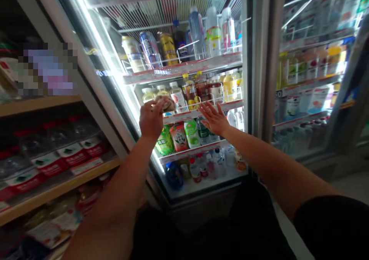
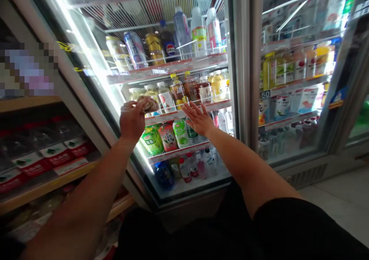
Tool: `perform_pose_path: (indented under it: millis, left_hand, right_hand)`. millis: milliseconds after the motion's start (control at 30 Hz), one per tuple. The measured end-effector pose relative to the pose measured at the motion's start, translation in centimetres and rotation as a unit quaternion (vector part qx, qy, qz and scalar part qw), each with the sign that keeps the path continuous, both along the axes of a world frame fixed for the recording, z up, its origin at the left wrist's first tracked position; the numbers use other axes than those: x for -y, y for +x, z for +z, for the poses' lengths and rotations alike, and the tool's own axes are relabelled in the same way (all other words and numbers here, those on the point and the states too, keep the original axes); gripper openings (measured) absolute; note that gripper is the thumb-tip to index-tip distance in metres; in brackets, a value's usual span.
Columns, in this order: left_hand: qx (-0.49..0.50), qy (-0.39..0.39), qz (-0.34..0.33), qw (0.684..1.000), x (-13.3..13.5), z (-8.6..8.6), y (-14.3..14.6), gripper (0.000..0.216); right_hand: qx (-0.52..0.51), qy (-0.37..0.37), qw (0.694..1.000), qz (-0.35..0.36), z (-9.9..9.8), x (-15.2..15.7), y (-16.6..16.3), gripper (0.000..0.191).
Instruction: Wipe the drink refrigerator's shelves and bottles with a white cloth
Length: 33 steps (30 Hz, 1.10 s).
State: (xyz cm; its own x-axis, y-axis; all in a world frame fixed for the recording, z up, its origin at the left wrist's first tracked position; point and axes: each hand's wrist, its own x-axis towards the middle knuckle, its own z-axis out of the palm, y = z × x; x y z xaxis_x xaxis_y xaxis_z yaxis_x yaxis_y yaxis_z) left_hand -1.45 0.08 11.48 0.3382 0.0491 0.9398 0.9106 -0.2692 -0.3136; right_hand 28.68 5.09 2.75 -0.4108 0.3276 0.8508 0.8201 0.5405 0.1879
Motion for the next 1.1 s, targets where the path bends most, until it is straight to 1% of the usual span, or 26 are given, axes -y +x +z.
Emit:
perform_pose_path:
  millis: [33,67,133,200,233,267,300,333,367,433,467,500,533,567,600,700,733,767,800,833,933,967,1000,1033,1067,1100]
  left_hand:
    - [0.011,0.000,-0.003,1.000,0.0,-0.2,-0.2,0.035]
    - [0.006,-0.008,-0.008,1.000,0.2,-1.1,-0.2,0.034]
    - [-0.027,-0.044,-0.017,0.999,0.9,-4.0,-0.4,0.029]
    - [-0.106,-0.090,-0.041,0.989,1.6,-7.1,-0.7,0.027]
    - [-0.128,-0.103,-0.047,0.985,1.8,-8.1,-0.9,0.027]
    - [-0.150,-0.117,-0.054,0.980,1.9,-8.5,-1.4,0.027]
    - [-0.156,-0.123,-0.055,0.978,1.9,-8.4,-1.9,0.029]
    - [-0.149,-0.124,-0.051,0.980,1.8,-7.7,-2.4,0.031]
    - [-0.131,-0.119,-0.043,0.983,1.6,-6.6,-3.0,0.032]
    - [-0.064,-0.089,-0.020,0.994,1.1,-4.1,-4.1,0.034]
    - [-0.031,-0.072,-0.012,0.997,1.0,-3.1,-4.4,0.035]
    - [-0.003,-0.059,-0.007,0.998,0.9,-2.5,-4.6,0.035]
    - [0.014,-0.053,-0.006,0.998,1.0,-2.5,-4.7,0.036]
    - [0.018,-0.053,-0.011,0.998,1.1,-3.0,-4.8,0.037]
    - [0.009,-0.063,-0.019,0.998,1.4,-4.0,-4.7,0.037]
    - [-0.083,-0.121,-0.048,0.988,2.2,-7.4,-4.9,0.036]
    - [-0.113,-0.134,-0.052,0.983,2.3,-7.9,-5.1,0.036]
    - [-0.132,-0.141,-0.049,0.980,2.3,-8.0,-5.4,0.036]
    - [-0.135,-0.136,-0.042,0.981,2.3,-7.5,-5.8,0.036]
    - [-0.123,-0.123,-0.032,0.984,2.1,-6.4,-6.1,0.035]
    - [-0.026,-0.069,-0.002,0.997,1.7,-2.1,-6.6,0.035]
    - [0.010,-0.050,-0.001,0.999,1.6,-1.0,-6.5,0.035]
    - [0.032,-0.040,0.000,0.999,1.5,-0.4,-6.3,0.036]
    - [0.042,-0.037,-0.002,0.998,1.6,-0.3,-6.0,0.037]
    - [0.039,-0.038,-0.005,0.998,1.6,-0.8,-5.7,0.038]
    - [0.027,-0.046,-0.009,0.999,1.7,-1.6,-5.4,0.039]
  right_hand:
    - [0.000,-0.003,1.000,0.000,0.0,0.0,0.0,0.063]
    - [0.000,-0.005,1.000,-0.001,0.0,0.0,0.0,0.064]
    - [-0.002,-0.005,1.000,-0.003,0.0,0.0,-0.1,0.063]
    - [-0.002,-0.001,1.000,-0.004,-0.1,0.0,-0.1,0.062]
    - [-0.002,0.002,1.000,-0.003,-0.1,-0.1,-0.1,0.062]
    - [-0.002,0.005,1.000,-0.002,-0.2,-0.1,-0.1,0.062]
    - [-0.003,0.006,1.000,-0.002,-0.2,-0.1,-0.1,0.062]
    - [-0.003,0.007,1.000,-0.003,-0.2,-0.1,-0.1,0.062]
    - [-0.004,0.006,1.000,-0.005,-0.2,-0.1,-0.1,0.062]
    - [-0.002,0.003,1.000,-0.009,-0.2,0.0,-0.1,0.061]
    - [-0.002,0.000,1.000,-0.011,-0.2,0.0,-0.1,0.060]
    - [-0.002,-0.002,1.000,-0.012,-0.2,0.0,-0.1,0.060]
    - [-0.003,-0.004,1.000,-0.012,-0.2,0.1,-0.1,0.060]
    - [-0.004,-0.006,1.000,-0.011,-0.2,0.1,-0.1,0.060]
    - [-0.006,-0.007,1.000,-0.011,-0.2,0.1,-0.2,0.061]
    - [-0.007,-0.007,1.000,-0.007,-0.2,0.0,-0.2,0.062]
    - [-0.007,-0.006,1.000,-0.006,-0.3,0.0,-0.2,0.062]
    - [-0.008,-0.004,1.000,-0.006,-0.3,-0.1,-0.3,0.062]
    - [-0.009,-0.002,1.000,-0.007,-0.4,-0.1,-0.3,0.062]
    - [-0.009,0.000,1.000,-0.007,-0.4,-0.1,-0.3,0.062]
    - [-0.011,-0.001,1.000,-0.010,-0.3,0.0,-0.3,0.063]
    - [-0.010,-0.005,1.000,-0.010,-0.3,0.1,-0.3,0.063]
    - [-0.009,-0.009,1.000,-0.011,-0.2,0.2,-0.3,0.063]
    - [-0.008,-0.012,1.000,-0.012,-0.1,0.3,-0.3,0.062]
    - [-0.007,-0.014,1.000,-0.012,-0.1,0.3,-0.3,0.062]
    - [-0.006,-0.014,1.000,-0.012,0.0,0.4,-0.2,0.062]
